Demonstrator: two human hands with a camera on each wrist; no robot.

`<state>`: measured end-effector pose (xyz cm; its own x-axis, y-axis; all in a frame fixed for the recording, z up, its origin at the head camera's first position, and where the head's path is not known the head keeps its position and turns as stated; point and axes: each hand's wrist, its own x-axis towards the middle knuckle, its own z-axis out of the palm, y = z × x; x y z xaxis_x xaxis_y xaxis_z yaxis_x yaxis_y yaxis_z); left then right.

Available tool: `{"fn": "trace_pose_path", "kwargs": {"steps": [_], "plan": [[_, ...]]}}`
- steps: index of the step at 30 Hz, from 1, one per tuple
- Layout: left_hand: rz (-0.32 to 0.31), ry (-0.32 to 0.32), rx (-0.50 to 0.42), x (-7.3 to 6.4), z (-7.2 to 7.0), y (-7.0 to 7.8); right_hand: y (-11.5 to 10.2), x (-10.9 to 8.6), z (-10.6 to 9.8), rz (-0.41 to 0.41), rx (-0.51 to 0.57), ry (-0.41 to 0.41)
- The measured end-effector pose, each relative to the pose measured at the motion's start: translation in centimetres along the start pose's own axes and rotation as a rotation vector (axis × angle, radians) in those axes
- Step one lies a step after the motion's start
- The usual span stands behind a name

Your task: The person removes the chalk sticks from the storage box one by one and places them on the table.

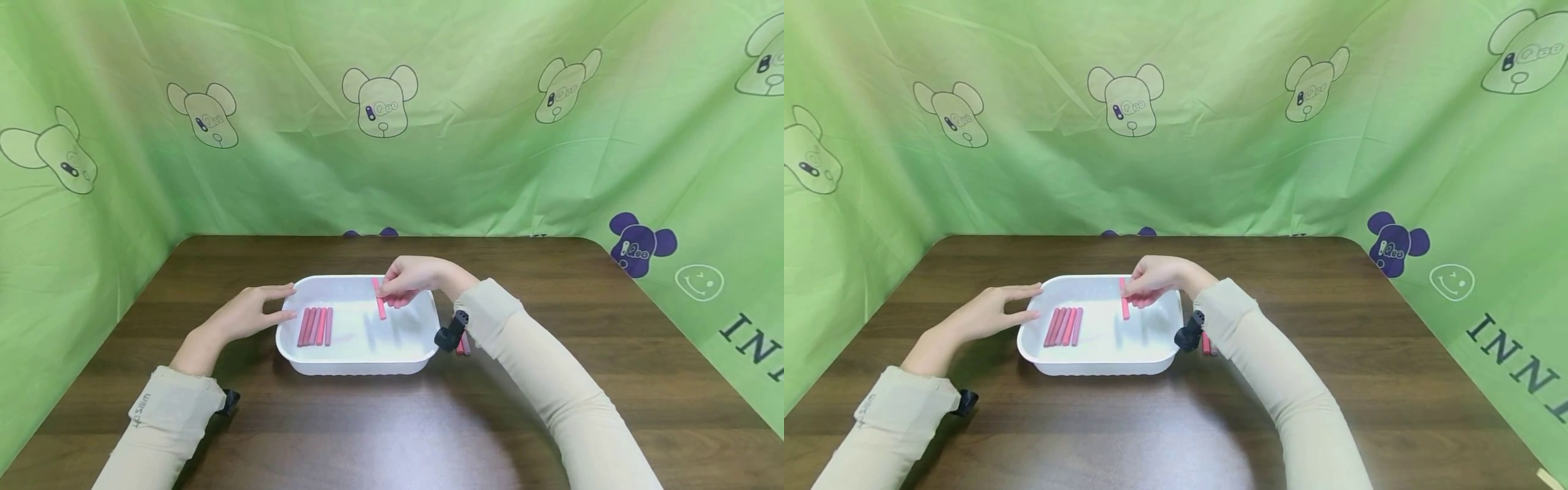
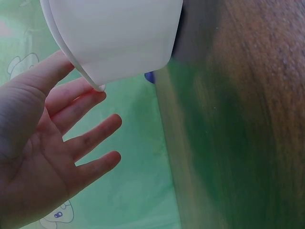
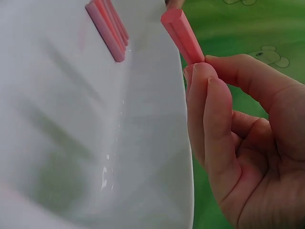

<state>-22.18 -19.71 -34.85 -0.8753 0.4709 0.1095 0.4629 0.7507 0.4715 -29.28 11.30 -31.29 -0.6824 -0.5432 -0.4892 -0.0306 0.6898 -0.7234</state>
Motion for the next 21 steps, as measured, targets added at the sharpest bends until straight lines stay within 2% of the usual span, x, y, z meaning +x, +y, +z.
{"fn": "trace_pose_path", "kwargs": {"steps": [10, 21], "plan": [[-0.005, -0.003, -0.007, 0.0, 0.0, 0.1, 1.6, -2.2, -1.2, -0.041, 0.049, 0.019], [-0.002, 0.004, -0.006, 0.0, 0.1, 0.0, 4.1, -4.9, -2.9, -0.098, 0.026, 0.048]]}}
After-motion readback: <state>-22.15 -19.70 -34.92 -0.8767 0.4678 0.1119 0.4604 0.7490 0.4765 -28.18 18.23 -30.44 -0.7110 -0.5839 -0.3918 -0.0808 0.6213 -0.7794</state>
